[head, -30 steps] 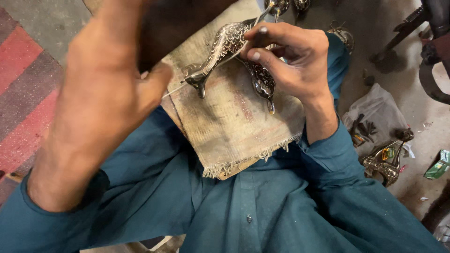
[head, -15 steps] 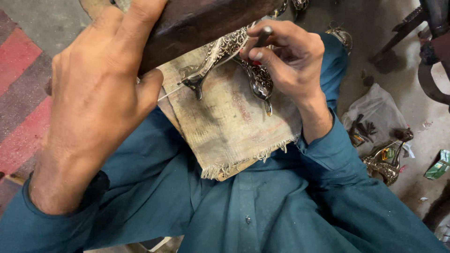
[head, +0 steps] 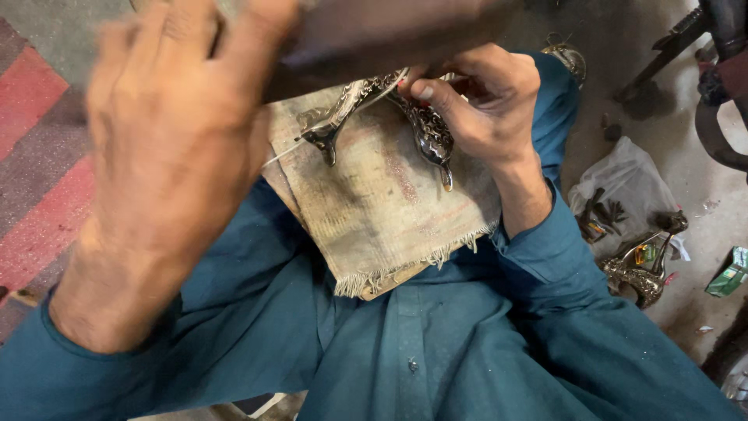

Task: The person is sitting cross-legged on the floor, using a hammer and a small metal tool to engrave intricate patterns onto a metal giraffe figurine. They repeatedly reposition the figurine to access different areas for detailed work.

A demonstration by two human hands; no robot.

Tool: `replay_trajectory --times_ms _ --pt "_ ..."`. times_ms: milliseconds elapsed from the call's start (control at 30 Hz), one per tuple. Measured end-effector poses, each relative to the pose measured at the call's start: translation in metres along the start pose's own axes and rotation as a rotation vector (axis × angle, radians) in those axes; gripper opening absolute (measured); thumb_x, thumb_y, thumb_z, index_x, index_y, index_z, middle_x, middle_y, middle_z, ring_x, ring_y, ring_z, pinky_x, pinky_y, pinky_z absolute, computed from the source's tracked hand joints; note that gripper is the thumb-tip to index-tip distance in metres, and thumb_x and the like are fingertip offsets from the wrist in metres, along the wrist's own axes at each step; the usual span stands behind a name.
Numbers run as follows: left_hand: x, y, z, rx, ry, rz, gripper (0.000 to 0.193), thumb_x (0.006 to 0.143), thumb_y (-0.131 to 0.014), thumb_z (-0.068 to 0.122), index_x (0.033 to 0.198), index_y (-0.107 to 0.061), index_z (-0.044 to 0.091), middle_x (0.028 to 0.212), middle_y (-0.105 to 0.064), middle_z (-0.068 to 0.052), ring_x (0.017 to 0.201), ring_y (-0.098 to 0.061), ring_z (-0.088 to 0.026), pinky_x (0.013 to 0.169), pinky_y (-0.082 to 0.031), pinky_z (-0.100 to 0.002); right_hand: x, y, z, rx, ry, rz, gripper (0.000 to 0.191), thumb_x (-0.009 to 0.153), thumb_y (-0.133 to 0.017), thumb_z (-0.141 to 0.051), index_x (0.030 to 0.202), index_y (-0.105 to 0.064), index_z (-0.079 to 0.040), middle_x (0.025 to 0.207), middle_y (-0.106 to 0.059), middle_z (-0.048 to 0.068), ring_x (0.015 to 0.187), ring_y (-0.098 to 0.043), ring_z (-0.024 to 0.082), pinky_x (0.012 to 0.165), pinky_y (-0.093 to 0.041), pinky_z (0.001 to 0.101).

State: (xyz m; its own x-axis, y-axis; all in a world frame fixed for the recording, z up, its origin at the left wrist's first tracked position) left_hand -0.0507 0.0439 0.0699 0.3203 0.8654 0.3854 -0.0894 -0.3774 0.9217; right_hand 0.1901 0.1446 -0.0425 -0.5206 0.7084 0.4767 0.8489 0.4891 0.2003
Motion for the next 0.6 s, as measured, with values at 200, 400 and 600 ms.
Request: replay_trajectory --times_ms 200,400,600 --pt "0.005 0.002 0.004 0.131 -0.052 0.063 0.049 0.098 -0.065 0.001 0.144 -0.052 0.015 0.118 -0.054 -0.011 0.112 -0.055 -0.029 0.094 -0.044 -0.044 0.000 -0.001 0.003 0.045 -0.020 -0.001 0.021 0.109 -0.071 0.011 0.128 -0.066 0.007 0.102 -0.075 0.016 0.096 -0.076 0.018 0.085 -0.066 0.0271" --pt "0.009 0.000 0.002 0.029 -0.024 0.023 0.048 0.096 -0.069 0.002 0.140 -0.054 0.015 0.122 -0.057 -0.012 0.115 -0.057 -0.032 0.093 -0.045 -0.047 0.000 -0.001 0.002 0.103 -0.038 -0.013 0.022 0.109 -0.069 0.013 0.129 -0.064 0.007 0.105 -0.073 0.015 0.097 -0.075 0.017 0.087 -0.065 0.0258" --pt "0.015 0.001 0.004 0.065 -0.024 0.011 0.055 0.093 -0.071 0.000 0.143 -0.056 0.016 0.119 -0.058 -0.013 0.110 -0.058 -0.033 0.092 -0.046 -0.048 0.001 0.001 0.003 0.109 -0.049 -0.024 0.022 0.109 -0.068 0.014 0.130 -0.064 0.007 0.110 -0.072 0.015 0.101 -0.075 0.019 0.091 -0.066 0.0276"
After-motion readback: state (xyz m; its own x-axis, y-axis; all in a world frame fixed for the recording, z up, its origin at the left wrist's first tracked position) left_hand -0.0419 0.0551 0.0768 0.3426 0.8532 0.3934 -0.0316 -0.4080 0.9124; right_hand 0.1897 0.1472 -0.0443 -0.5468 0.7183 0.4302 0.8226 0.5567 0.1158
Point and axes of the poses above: each hand's wrist, its own x-axis towards the middle knuckle, its own y-axis out of the back of the hand, z = x × y, the point moved 5 cm from there along x, towards the middle knuckle
